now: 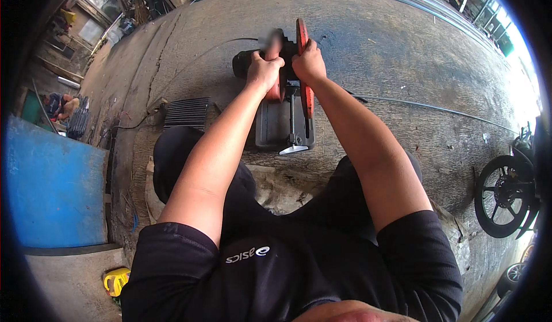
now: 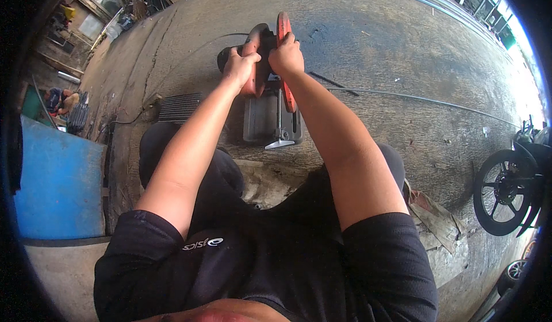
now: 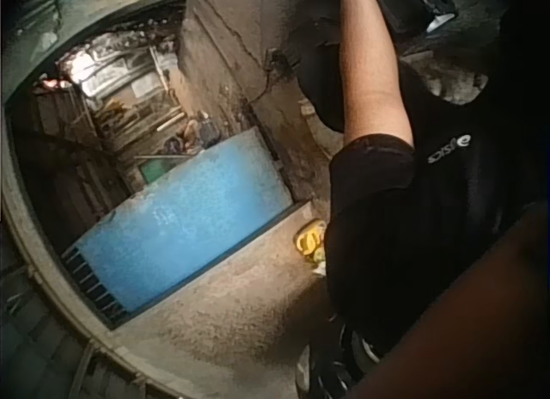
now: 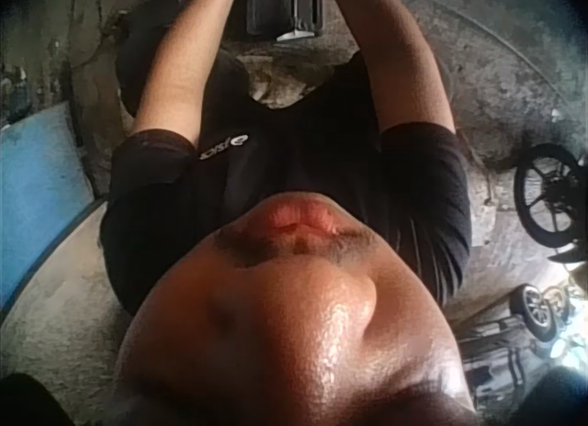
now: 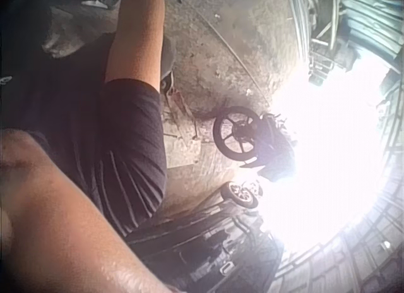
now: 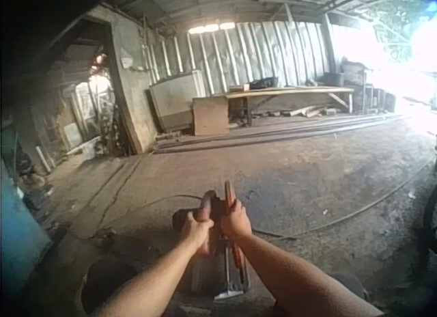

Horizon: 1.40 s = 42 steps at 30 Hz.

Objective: Cutting several thin metal rods into shorter segments using a metal chop saw.

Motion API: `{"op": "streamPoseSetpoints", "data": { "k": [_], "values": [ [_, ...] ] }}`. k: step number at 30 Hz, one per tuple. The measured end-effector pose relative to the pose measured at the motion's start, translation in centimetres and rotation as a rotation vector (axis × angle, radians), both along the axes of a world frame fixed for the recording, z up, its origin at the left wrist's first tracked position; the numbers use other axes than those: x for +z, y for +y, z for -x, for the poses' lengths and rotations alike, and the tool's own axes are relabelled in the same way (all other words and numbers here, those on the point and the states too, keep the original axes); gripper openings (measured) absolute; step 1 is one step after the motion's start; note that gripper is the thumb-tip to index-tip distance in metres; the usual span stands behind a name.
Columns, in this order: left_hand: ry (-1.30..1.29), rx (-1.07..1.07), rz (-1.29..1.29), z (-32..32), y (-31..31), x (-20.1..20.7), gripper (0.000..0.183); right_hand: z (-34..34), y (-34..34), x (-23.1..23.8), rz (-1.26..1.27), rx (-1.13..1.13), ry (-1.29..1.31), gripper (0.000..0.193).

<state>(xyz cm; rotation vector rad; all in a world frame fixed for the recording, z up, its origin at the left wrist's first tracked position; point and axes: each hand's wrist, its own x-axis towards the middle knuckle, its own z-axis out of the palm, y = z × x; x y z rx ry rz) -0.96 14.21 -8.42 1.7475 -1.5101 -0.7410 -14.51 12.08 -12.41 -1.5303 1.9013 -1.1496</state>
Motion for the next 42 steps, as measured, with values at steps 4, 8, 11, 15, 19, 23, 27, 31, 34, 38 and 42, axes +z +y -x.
{"op": "streamPoseSetpoints", "data": {
  "k": [4, 8, 11, 15, 19, 23, 27, 31, 34, 38, 42],
  "values": [
    [0.014, -0.017, 0.005, -0.1, 0.1, 0.0, 0.084, 0.0, 0.1, 0.1, 0.013, 0.000, 0.004, 0.054],
    [0.003, -0.013, -0.014, -0.2, 0.1, -0.1, 0.084, 0.0, 0.0, -0.1, 0.033, 0.004, 0.010, 0.054],
    [0.065, -0.013, -0.031, -0.2, 0.0, -0.1, 0.091, -0.1, -0.2, -0.3, 0.032, -0.004, 0.006, 0.055],
    [0.077, -0.016, -0.027, -0.3, 0.0, -0.1, 0.090, 0.0, -0.5, -0.6, 0.052, -0.013, 0.014, 0.060],
    [0.054, -0.040, -0.008, -0.4, 0.1, -0.2, 0.086, 0.0, -0.5, -0.7, 0.071, 0.005, 0.039, 0.063],
    [0.050, -0.039, -0.058, -0.5, -0.3, -0.4, 0.087, -0.1, -0.2, -0.3, 0.103, -0.012, 0.033, 0.060],
    [0.091, -0.055, -0.012, -0.5, -0.2, -0.7, 0.084, 0.0, 0.1, 0.0, 0.094, -0.002, 0.019, 0.059],
    [0.108, -0.034, -0.007, -0.4, 0.4, -0.5, 0.081, -0.1, 0.4, 0.0, 0.065, -0.014, 0.041, 0.059],
    [0.093, -0.032, -0.013, -0.5, 1.5, -0.8, 0.079, -0.2, 1.1, -0.7, 0.080, -0.008, 0.050, 0.060],
    [0.094, -0.025, 0.038, -0.5, 3.3, -2.4, 0.078, -0.7, 2.7, -2.4, 0.124, -0.033, 0.061, 0.061],
    [0.093, -0.036, 0.043, -0.5, 4.4, -4.5, 0.075, -0.9, 3.8, -4.0, 0.116, -0.052, 0.073, 0.063]
  ]
}}
